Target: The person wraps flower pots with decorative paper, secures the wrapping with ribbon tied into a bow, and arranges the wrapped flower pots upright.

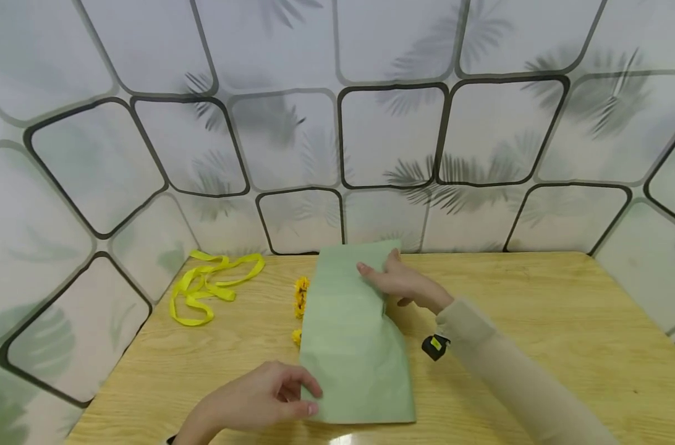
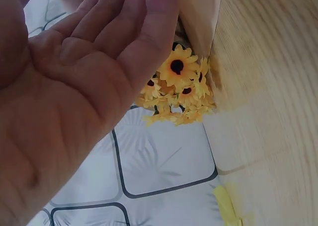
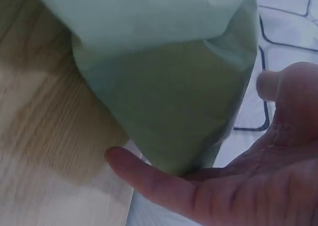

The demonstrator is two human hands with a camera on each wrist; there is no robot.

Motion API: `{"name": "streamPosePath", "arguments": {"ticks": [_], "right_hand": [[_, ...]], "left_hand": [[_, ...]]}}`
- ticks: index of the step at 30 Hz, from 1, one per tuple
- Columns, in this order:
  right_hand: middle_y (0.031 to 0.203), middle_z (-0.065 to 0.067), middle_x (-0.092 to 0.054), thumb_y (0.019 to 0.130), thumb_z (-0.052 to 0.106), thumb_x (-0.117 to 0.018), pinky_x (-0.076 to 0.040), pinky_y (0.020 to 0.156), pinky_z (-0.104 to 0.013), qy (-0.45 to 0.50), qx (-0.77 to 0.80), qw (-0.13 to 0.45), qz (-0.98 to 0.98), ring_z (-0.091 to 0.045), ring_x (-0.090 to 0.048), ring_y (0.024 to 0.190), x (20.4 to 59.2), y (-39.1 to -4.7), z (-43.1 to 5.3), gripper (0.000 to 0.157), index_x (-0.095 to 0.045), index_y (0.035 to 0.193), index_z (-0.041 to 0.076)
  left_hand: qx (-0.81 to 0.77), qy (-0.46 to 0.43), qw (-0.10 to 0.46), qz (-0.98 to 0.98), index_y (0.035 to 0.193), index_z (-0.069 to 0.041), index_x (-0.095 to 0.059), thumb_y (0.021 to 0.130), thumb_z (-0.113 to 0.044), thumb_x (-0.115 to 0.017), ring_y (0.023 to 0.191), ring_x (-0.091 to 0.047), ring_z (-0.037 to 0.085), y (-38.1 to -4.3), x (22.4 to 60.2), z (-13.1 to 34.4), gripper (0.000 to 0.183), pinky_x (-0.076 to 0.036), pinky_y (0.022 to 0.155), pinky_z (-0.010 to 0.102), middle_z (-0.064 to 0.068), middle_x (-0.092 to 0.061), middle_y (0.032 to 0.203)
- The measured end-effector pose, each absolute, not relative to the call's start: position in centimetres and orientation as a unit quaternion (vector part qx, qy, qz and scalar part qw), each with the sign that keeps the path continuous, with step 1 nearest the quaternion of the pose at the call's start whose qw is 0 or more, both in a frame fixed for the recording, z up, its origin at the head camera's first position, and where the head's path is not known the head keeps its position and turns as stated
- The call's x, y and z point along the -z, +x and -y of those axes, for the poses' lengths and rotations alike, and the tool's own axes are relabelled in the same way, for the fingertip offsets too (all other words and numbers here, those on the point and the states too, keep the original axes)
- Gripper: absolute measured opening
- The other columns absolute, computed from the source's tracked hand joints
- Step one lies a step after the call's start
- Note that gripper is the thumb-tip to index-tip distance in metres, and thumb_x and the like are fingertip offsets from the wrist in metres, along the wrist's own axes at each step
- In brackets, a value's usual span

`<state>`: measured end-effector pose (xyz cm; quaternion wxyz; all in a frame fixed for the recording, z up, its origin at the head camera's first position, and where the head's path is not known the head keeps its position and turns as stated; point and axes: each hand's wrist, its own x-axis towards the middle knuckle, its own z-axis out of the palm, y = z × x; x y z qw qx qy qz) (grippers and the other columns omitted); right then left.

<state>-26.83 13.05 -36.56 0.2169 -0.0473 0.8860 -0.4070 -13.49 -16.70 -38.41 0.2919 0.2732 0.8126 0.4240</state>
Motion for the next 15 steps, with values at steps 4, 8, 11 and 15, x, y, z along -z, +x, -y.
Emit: {"name": "streamPosePath", "arguments": {"ticks": [4,8,11,15], "right_hand": [[0.171,-0.02,0.013,0.101,0.057,-0.054,-0.061,0.086,-0.054,-0.05,0.435,0.231,-0.869,-0.045,-0.032,0.15,37.0,-26.3,-12.5,0.114,0.032,0.156,0.008],[0.17,-0.016,0.022,0.102,0.05,-0.056,-0.063,0.078,-0.052,-0.047,0.455,0.228,-0.86,-0.046,-0.027,0.152,37.4,-26.0,-12.4,0.109,0.03,0.158,0.012],[0.17,-0.015,0.022,0.103,0.049,-0.056,-0.063,0.076,-0.052,-0.045,0.468,0.222,-0.854,-0.046,-0.025,0.152,37.5,-26.0,-12.5,0.108,0.029,0.158,0.012],[0.17,-0.018,0.019,0.103,0.05,-0.056,-0.063,0.078,-0.053,-0.053,0.48,0.218,-0.848,-0.049,-0.033,0.148,37.6,-26.0,-12.5,0.109,0.031,0.157,0.012]], "left_hand": [[-0.409,0.253,0.271,-0.834,0.104,-0.02,-0.069,0.098,-0.035,-0.069,0.081,-0.069,0.003,-13.5,38.2,16.8,0.016,-0.055,0.072,0.021,-0.008,-0.075,0.089],[-0.351,0.238,0.15,-0.893,0.098,-0.021,-0.065,0.099,-0.036,-0.069,0.069,-0.062,0.002,-14.2,37.1,16.4,0.016,-0.051,0.06,0.022,-0.01,-0.07,0.08],[-0.319,0.256,0.029,-0.912,0.099,-0.019,-0.068,0.099,-0.029,-0.069,0.072,-0.059,0.001,-15.3,36.4,15.2,0.01,-0.052,0.062,0.022,-0.01,-0.065,0.083],[-0.293,0.322,-0.076,-0.897,0.112,-0.013,-0.072,0.1,-0.02,-0.069,0.089,-0.065,0.01,-17.4,36.1,12.9,0.015,-0.058,0.076,0.027,-0.002,-0.068,0.105]]}}
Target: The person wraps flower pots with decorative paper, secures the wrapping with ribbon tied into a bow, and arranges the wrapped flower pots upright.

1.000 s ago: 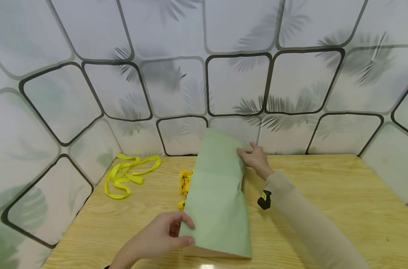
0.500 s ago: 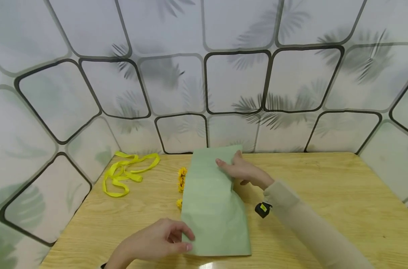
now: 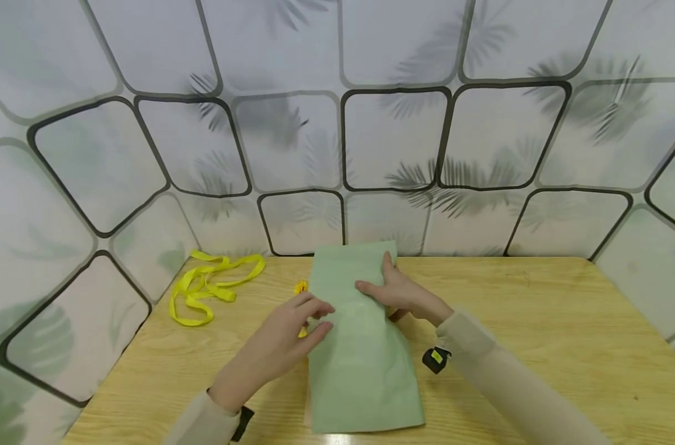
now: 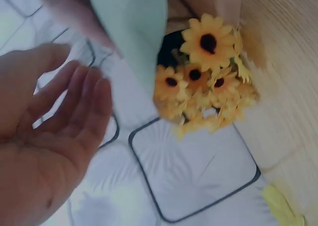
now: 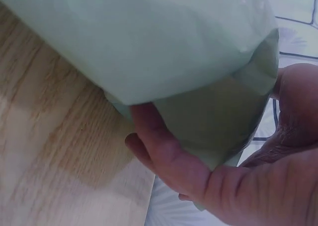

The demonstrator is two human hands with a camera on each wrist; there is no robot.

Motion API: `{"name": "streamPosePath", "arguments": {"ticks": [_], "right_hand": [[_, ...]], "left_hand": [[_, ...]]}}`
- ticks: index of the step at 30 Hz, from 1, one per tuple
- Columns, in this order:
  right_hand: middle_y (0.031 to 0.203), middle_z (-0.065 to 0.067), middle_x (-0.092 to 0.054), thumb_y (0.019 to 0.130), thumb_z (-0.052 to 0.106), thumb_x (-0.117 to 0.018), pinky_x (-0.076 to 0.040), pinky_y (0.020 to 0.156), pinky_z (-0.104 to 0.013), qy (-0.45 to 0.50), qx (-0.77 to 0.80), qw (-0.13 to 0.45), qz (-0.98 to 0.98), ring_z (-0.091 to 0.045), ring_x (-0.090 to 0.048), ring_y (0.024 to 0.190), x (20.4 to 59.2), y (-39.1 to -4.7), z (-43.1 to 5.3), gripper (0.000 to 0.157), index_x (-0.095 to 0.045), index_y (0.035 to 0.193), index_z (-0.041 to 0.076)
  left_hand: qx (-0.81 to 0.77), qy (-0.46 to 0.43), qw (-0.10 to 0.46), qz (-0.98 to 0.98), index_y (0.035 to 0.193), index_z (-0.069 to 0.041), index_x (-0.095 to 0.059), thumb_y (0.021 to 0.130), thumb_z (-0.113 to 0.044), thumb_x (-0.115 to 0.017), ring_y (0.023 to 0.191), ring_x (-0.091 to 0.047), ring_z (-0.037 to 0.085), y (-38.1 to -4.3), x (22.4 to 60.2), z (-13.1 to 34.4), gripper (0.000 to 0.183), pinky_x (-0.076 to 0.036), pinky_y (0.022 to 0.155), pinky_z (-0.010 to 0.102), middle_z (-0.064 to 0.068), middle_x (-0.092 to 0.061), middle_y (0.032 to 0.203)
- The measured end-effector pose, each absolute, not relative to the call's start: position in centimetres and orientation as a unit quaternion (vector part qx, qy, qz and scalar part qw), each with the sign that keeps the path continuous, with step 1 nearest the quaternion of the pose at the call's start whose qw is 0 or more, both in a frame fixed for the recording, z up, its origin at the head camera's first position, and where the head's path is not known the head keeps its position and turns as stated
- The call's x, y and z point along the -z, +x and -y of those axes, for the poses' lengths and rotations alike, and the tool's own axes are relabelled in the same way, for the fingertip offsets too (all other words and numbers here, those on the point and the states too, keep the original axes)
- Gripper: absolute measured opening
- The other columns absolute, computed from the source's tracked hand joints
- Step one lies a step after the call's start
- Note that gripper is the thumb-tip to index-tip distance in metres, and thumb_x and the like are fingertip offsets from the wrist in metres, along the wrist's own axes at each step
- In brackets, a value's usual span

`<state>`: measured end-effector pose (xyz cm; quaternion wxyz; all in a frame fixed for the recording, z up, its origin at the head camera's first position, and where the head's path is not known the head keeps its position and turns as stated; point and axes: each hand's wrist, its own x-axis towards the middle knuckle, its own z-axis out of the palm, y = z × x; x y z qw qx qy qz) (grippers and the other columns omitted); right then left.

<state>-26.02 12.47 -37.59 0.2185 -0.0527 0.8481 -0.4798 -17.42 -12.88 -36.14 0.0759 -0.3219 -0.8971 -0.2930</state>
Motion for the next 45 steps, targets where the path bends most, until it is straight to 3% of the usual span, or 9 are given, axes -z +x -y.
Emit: {"name": "streamPosePath", "arguments": {"ticks": [3,7,10,17,22,26,30,37,45], "right_hand": [[0.17,-0.02,0.018,0.103,0.051,-0.055,-0.063,0.079,-0.054,-0.057,0.488,0.22,-0.843,-0.05,-0.04,0.143,37.7,-25.9,-12.5,0.111,0.034,0.156,0.013],[0.169,-0.026,0.013,0.104,0.052,-0.051,-0.062,0.08,-0.055,-0.058,0.499,0.223,-0.836,-0.05,-0.049,0.135,37.9,-25.9,-12.7,0.11,0.039,0.153,0.013],[0.168,-0.031,0.008,0.105,0.053,-0.047,-0.062,0.083,-0.055,-0.057,0.514,0.229,-0.824,-0.049,-0.054,0.131,38.0,-25.7,-13.0,0.109,0.044,0.15,0.014],[0.159,-0.037,-0.026,0.108,0.053,-0.039,-0.061,0.086,-0.055,-0.056,0.548,0.246,-0.798,-0.047,-0.06,0.126,38.1,-25.3,-14.1,0.1,0.045,0.149,0.019],[0.167,-0.031,-0.007,0.11,0.047,-0.038,-0.059,0.091,-0.057,-0.057,0.552,0.246,-0.795,-0.052,-0.052,0.134,38.8,-25.3,-14.3,0.093,0.038,0.154,0.018],[0.171,-0.022,0.012,0.111,0.043,-0.038,-0.055,0.097,-0.061,-0.061,0.556,0.235,-0.795,-0.051,-0.033,0.148,39.2,-25.3,-14.2,0.089,0.034,0.156,0.019],[0.171,-0.016,0.019,0.111,0.04,-0.037,-0.051,0.1,-0.066,-0.08,0.556,0.231,-0.794,-0.049,-0.02,0.153,39.2,-25.4,-14.1,0.085,0.032,0.158,0.022],[0.17,-0.011,0.024,0.112,0.046,-0.029,-0.046,0.105,-0.069,-0.117,0.558,0.243,-0.785,-0.048,-0.02,0.154,38.9,-25.4,-14.0,0.08,0.037,0.154,0.028],[0.17,-0.019,0.019,0.111,0.048,-0.034,-0.047,0.106,-0.064,-0.092,0.551,0.248,-0.792,-0.049,-0.026,0.152,39.1,-25.3,-14.1,0.088,0.037,0.154,0.02]], "left_hand": [[0.246,-0.356,0.119,0.893,0.124,-0.009,-0.07,0.1,-0.021,-0.068,0.105,-0.067,0.019,-19.2,36.5,11.3,0.027,-0.059,0.09,0.035,0.004,-0.068,0.121],[0.192,-0.359,0.12,0.905,0.13,-0.009,-0.069,0.1,-0.028,-0.067,0.12,-0.064,0.027,-20.8,37.1,10.1,0.035,-0.054,0.105,0.044,0.008,-0.067,0.131],[0.174,-0.348,0.109,0.914,0.127,-0.01,-0.07,0.098,-0.031,-0.069,0.118,-0.064,0.028,-21.3,37.3,9.8,0.035,-0.055,0.102,0.044,0.007,-0.069,0.131],[0.161,-0.341,0.097,0.921,0.125,-0.01,-0.07,0.093,-0.019,-0.076,0.109,-0.064,0.028,-22.5,37.2,9.3,0.034,-0.058,0.092,0.04,0.008,-0.068,0.124],[0.168,-0.339,0.063,0.923,0.127,-0.008,-0.07,0.094,-0.015,-0.076,0.116,-0.06,0.032,-22.9,36.9,9.1,0.034,-0.055,0.098,0.042,0.011,-0.064,0.132],[0.173,-0.348,0.042,0.92,0.128,-0.003,-0.068,0.095,-0.013,-0.074,0.126,-0.058,0.036,-23.0,36.6,8.9,0.035,-0.051,0.107,0.046,0.014,-0.064,0.139],[0.174,-0.358,0.034,0.917,0.127,0.0,-0.068,0.095,-0.019,-0.074,0.128,-0.06,0.034,-23.1,36.5,8.7,0.038,-0.05,0.11,0.045,0.014,-0.065,0.139],[0.18,-0.351,0.04,0.918,0.125,-0.003,-0.07,0.094,-0.021,-0.075,0.122,-0.065,0.031,-23.4,36.5,8.3,0.036,-0.053,0.106,0.042,0.013,-0.069,0.134],[0.157,-0.326,0.056,0.931,0.119,-0.01,-0.071,0.092,-0.025,-0.078,0.117,-0.065,0.027,-23.3,36.4,8.8,0.032,-0.058,0.096,0.042,0.006,-0.071,0.125]]}}
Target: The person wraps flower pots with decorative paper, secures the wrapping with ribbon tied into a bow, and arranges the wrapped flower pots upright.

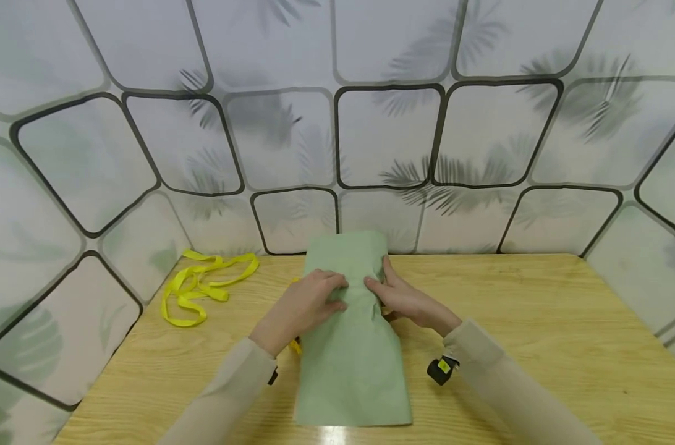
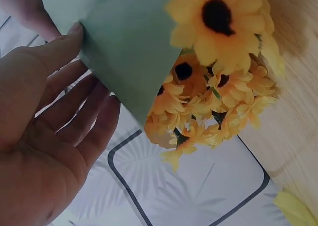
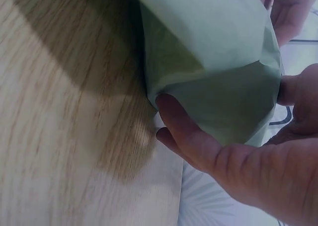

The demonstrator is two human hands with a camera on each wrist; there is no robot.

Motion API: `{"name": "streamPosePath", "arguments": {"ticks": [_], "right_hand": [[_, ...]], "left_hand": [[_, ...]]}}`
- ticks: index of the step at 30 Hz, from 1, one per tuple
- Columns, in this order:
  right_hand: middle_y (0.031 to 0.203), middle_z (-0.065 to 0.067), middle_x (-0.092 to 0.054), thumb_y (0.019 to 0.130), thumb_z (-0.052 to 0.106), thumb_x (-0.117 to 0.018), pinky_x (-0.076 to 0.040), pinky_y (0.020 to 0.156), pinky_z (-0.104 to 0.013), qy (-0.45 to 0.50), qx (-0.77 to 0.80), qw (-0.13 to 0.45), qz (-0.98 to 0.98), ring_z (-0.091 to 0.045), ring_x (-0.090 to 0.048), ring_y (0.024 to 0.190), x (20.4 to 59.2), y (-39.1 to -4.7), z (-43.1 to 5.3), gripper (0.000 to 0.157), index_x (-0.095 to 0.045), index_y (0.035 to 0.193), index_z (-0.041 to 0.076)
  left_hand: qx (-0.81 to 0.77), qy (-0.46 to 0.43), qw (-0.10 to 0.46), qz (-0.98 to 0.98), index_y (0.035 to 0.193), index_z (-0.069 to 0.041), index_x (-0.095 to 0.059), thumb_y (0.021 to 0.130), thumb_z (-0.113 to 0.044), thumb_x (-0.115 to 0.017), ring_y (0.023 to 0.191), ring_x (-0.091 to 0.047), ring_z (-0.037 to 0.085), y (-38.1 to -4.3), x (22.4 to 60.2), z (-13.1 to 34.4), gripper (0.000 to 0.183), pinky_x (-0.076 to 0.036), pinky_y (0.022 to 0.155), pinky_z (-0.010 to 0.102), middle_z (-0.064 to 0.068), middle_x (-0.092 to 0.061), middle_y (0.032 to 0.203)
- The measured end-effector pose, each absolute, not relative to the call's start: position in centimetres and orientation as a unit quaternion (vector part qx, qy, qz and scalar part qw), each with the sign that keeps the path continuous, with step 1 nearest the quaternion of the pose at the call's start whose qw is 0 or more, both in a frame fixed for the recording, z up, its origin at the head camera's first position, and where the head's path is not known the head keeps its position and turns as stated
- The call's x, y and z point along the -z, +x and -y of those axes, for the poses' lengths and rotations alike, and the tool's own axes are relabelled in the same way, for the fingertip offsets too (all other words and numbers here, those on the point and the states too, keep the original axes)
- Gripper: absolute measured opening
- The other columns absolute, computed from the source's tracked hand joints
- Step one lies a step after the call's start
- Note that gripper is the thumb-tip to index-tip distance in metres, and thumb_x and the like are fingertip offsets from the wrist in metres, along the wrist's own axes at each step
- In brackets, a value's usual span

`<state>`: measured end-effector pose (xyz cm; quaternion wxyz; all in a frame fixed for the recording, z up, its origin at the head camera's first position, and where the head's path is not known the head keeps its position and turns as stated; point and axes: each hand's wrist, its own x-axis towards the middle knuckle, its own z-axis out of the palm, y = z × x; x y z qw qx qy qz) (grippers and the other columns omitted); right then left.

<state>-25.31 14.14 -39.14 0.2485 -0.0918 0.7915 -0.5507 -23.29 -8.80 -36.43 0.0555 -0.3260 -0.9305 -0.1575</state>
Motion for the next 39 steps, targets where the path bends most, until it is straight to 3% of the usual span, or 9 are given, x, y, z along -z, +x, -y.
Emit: {"name": "streamPosePath", "arguments": {"ticks": [8,11,13,17,20,25,30,34,39], "right_hand": [[0.172,-0.016,0.012,0.112,0.046,-0.03,-0.051,0.105,-0.058,-0.108,0.517,0.189,-0.828,-0.044,-0.021,0.155,39.2,-25.1,-14.6,0.078,0.021,0.162,0.014],[0.169,-0.024,-0.015,0.112,0.036,-0.037,-0.05,0.106,-0.058,-0.15,0.451,0.086,-0.876,-0.048,-0.039,0.145,38.9,-25.1,-15.0,0.068,-0.008,0.165,0.006],[0.164,-0.029,-0.029,0.109,0.024,-0.046,-0.055,0.094,-0.058,-0.195,0.397,0.0,-0.897,-0.048,-0.062,0.119,38.8,-25.1,-15.4,0.057,-0.032,0.159,0.003],[0.152,-0.026,-0.05,0.095,0.0,-0.065,-0.057,0.089,-0.056,-0.306,0.299,-0.122,-0.896,-0.045,-0.067,0.11,38.5,-25.6,-16.1,0.039,-0.066,0.135,0.004],[0.145,-0.018,-0.061,0.089,-0.002,-0.073,-0.052,0.104,-0.056,-0.372,0.249,-0.123,-0.886,-0.043,-0.057,0.133,38.1,-25.9,-16.1,0.037,-0.074,0.125,0.008],[0.134,-0.011,-0.069,0.089,0.003,-0.076,-0.045,0.111,-0.059,-0.4,0.207,-0.088,-0.888,-0.039,-0.059,0.133,37.4,-26.1,-15.9,0.032,-0.077,0.12,0.01],[0.135,-0.007,-0.069,0.089,0.011,-0.078,-0.031,0.113,-0.075,-0.397,0.198,-0.063,-0.894,-0.038,-0.055,0.138,37.1,-26.2,-15.6,0.031,-0.078,0.119,0.014],[0.137,-0.007,-0.068,0.087,0.018,-0.08,-0.027,0.113,-0.077,-0.405,0.206,-0.05,-0.889,-0.041,-0.051,0.141,37.2,-26.0,-15.1,0.03,-0.078,0.116,0.012],[0.133,-0.009,-0.07,0.089,0.018,-0.079,-0.03,0.113,-0.075,-0.415,0.206,-0.052,-0.884,-0.04,-0.056,0.136,37.2,-25.8,-14.9,0.028,-0.077,0.115,0.009]], "left_hand": [[0.152,-0.327,0.054,0.931,0.124,-0.007,-0.071,0.092,-0.025,-0.077,0.121,-0.065,0.028,-23.3,36.3,9.4,0.038,-0.055,0.102,0.041,0.009,-0.069,0.132],[0.155,-0.332,0.058,0.929,0.125,-0.006,-0.071,0.091,-0.024,-0.077,0.122,-0.065,0.027,-23.3,36.3,9.5,0.038,-0.055,0.103,0.041,0.009,-0.069,0.132],[0.156,-0.333,0.06,0.928,0.124,-0.007,-0.071,0.091,-0.024,-0.078,0.121,-0.066,0.027,-23.4,36.4,9.5,0.038,-0.055,0.102,0.041,0.008,-0.069,0.132],[0.165,-0.331,0.063,0.927,0.123,-0.006,-0.072,0.091,-0.021,-0.078,0.117,-0.067,0.028,-23.4,36.4,9.6,0.036,-0.057,0.098,0.041,0.009,-0.067,0.131],[0.173,-0.329,0.066,0.926,0.121,-0.006,-0.072,0.091,-0.018,-0.078,0.111,-0.068,0.027,-23.4,36.5,9.7,0.033,-0.059,0.094,0.04,0.01,-0.065,0.128],[0.181,-0.337,0.069,0.921,0.121,-0.005,-0.074,0.091,-0.015,-0.078,0.102,-0.066,0.023,-23.6,36.6,9.8,0.031,-0.058,0.088,0.037,0.009,-0.063,0.12],[0.163,-0.337,0.085,0.923,0.121,-0.006,-0.074,0.092,-0.007,-0.075,0.11,-0.064,0.026,-23.7,36.8,10.0,0.029,-0.056,0.095,0.04,0.009,-0.071,0.121],[0.167,-0.33,0.092,0.925,0.121,-0.004,-0.071,0.095,0.0,-0.065,0.112,-0.064,0.031,-23.6,36.8,9.9,0.027,-0.056,0.095,0.042,0.01,-0.074,0.118],[0.196,-0.294,0.043,0.935,0.116,-0.008,-0.064,0.105,-0.032,-0.058,0.099,-0.064,0.027,-23.1,36.7,9.4,0.027,-0.054,0.077,0.038,0.007,-0.071,0.092]]}}
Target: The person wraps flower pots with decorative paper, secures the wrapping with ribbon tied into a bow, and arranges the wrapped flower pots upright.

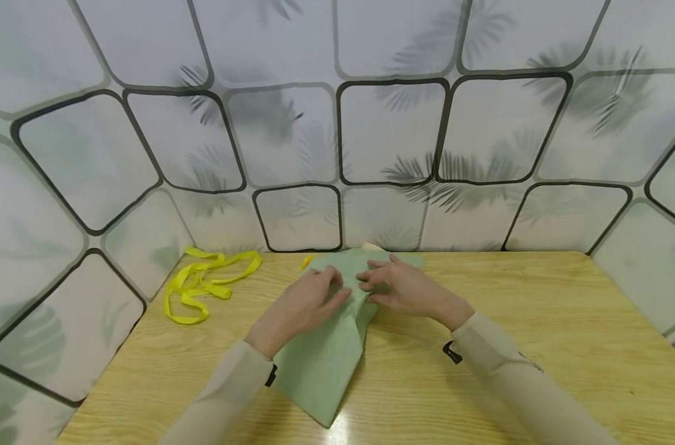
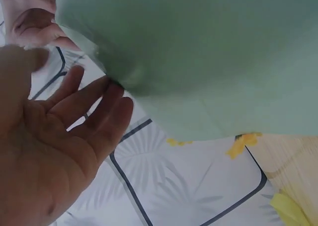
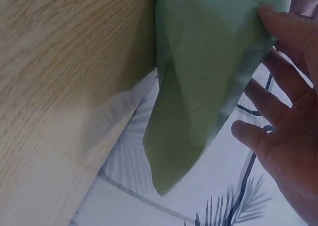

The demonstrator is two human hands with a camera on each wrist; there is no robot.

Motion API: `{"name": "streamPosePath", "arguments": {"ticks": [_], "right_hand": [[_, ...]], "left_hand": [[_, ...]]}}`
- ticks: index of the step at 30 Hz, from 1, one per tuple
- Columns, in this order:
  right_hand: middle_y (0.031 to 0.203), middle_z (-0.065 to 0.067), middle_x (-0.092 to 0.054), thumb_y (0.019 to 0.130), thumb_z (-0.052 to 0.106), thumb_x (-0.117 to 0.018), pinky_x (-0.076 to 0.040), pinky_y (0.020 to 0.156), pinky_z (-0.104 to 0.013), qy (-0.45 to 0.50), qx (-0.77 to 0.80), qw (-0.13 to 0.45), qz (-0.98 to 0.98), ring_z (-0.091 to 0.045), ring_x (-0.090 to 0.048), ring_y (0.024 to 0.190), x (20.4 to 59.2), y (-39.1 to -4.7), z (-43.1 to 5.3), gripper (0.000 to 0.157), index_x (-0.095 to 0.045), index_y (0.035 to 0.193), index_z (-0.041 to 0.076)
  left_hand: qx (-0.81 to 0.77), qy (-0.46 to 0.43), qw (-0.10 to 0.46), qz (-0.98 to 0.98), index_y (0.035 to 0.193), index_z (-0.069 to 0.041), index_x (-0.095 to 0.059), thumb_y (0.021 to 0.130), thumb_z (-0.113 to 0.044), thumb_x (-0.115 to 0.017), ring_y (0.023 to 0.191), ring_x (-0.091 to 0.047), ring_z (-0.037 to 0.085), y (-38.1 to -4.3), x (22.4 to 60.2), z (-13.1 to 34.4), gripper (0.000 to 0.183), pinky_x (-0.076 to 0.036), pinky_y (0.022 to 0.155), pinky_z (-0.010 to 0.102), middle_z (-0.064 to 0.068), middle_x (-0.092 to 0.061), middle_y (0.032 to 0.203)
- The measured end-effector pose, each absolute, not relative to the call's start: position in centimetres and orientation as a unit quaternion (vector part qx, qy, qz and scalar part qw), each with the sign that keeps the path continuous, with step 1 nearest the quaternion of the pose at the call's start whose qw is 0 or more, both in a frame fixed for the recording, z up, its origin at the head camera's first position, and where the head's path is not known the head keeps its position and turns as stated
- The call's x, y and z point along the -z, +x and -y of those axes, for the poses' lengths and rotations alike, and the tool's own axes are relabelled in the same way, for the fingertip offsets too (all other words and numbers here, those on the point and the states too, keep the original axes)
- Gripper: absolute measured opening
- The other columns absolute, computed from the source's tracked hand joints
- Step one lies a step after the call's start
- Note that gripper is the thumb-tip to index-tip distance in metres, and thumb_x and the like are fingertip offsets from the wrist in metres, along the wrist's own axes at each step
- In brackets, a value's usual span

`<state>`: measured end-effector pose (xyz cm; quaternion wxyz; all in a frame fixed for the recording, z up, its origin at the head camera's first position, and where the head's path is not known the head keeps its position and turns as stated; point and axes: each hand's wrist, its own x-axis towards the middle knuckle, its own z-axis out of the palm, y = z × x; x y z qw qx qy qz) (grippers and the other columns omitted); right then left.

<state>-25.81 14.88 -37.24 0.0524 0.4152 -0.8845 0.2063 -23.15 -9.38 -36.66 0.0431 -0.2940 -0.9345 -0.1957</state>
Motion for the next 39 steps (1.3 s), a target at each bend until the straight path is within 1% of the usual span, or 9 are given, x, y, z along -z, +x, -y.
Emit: {"name": "streamPosePath", "arguments": {"ticks": [3,5,10,13,17,21,28,33,39], "right_hand": [[0.128,-0.009,-0.073,0.089,0.016,-0.079,-0.034,0.113,-0.072,0.421,-0.215,0.061,0.879,-0.038,-0.061,0.131,37.4,-25.8,-14.9,0.024,-0.078,0.112,0.009],[0.126,-0.009,-0.074,0.089,0.015,-0.08,-0.04,0.112,-0.067,0.424,-0.22,0.07,0.876,-0.036,-0.064,0.127,37.6,-25.8,-15.0,0.022,-0.078,0.109,0.009],[0.116,-0.005,-0.076,0.088,0.019,-0.081,-0.058,0.096,-0.041,0.433,-0.232,0.099,0.865,-0.024,-0.072,0.109,38.0,-25.7,-14.7,0.015,-0.079,0.102,0.012],[0.107,-0.001,-0.076,0.087,0.022,-0.083,-0.06,0.085,-0.031,0.44,-0.23,0.121,0.86,-0.016,-0.073,0.097,38.2,-25.6,-14.4,0.014,-0.078,0.097,0.013],[0.099,0.004,-0.073,0.086,0.026,-0.084,-0.057,0.074,-0.026,0.43,-0.216,0.141,0.865,-0.009,-0.068,0.084,38.2,-25.3,-14.2,0.016,-0.076,0.094,0.014],[0.104,0.004,-0.071,0.086,0.031,-0.084,-0.056,0.076,-0.028,0.409,-0.2,0.12,0.882,-0.009,-0.066,0.088,38.1,-25.1,-14.3,0.026,-0.074,0.104,0.015],[0.132,-0.011,-0.061,0.083,0.032,-0.087,-0.057,0.091,-0.043,0.382,-0.192,0.049,0.903,-0.025,-0.064,0.112,37.8,-24.8,-14.7,0.066,-0.062,0.139,0.007],[0.136,-0.017,-0.063,0.089,0.028,-0.081,-0.053,0.101,-0.051,0.377,-0.189,0.044,0.906,-0.035,-0.062,0.123,38.3,-24.9,-14.8,0.061,-0.06,0.14,0.003],[0.13,-0.011,-0.069,0.092,0.025,-0.078,-0.057,0.092,-0.045,0.379,-0.188,0.051,0.905,-0.027,-0.067,0.112,38.2,-24.8,-14.6,0.053,-0.062,0.139,0.005]], "left_hand": [[0.193,-0.292,0.023,0.937,0.113,-0.009,-0.06,0.098,-0.052,-0.065,0.091,-0.063,0.022,-22.9,36.7,9.0,0.046,-0.053,0.075,0.036,0.006,-0.067,0.093],[0.184,-0.3,0.02,0.936,0.115,-0.008,-0.058,0.093,-0.055,-0.07,0.092,-0.062,0.021,-22.7,36.7,8.7,0.054,-0.054,0.078,0.036,0.008,-0.066,0.104],[0.149,-0.313,0.045,0.937,0.118,-0.004,-0.056,0.088,-0.036,-0.083,0.1,-0.061,0.024,-22.4,37.0,8.3,0.051,-0.057,0.083,0.037,0.013,-0.058,0.122],[0.124,-0.307,0.064,0.941,0.119,-0.007,-0.057,0.086,-0.026,-0.085,0.104,-0.061,0.03,-22.2,36.9,8.3,0.047,-0.058,0.08,0.042,0.013,-0.059,0.124],[0.12,-0.302,0.062,0.944,0.122,-0.01,-0.057,0.089,-0.023,-0.083,0.101,-0.063,0.031,-22.0,36.6,8.3,0.044,-0.058,0.076,0.042,0.014,-0.059,0.124],[0.131,-0.311,0.049,0.94,0.126,-0.009,-0.056,0.093,-0.017,-0.078,0.093,-0.065,0.025,-21.9,36.6,8.4,0.041,-0.058,0.073,0.036,0.015,-0.06,0.121],[0.157,-0.331,0.046,0.929,0.129,-0.007,-0.054,0.091,-0.005,-0.076,0.104,-0.066,0.027,-22.4,37.2,8.5,0.044,-0.059,0.086,0.04,0.014,-0.059,0.126],[0.178,-0.338,0.04,0.923,0.129,-0.007,-0.053,0.09,0.0,-0.075,0.105,-0.066,0.026,-23.2,37.7,8.7,0.045,-0.058,0.089,0.039,0.013,-0.058,0.126],[0.185,-0.336,0.04,0.923,0.134,-0.009,-0.052,0.09,-0.01,-0.079,0.107,-0.066,0.022,-23.5,38.2,9.4,0.052,-0.058,0.091,0.036,0.009,-0.056,0.13]]}}
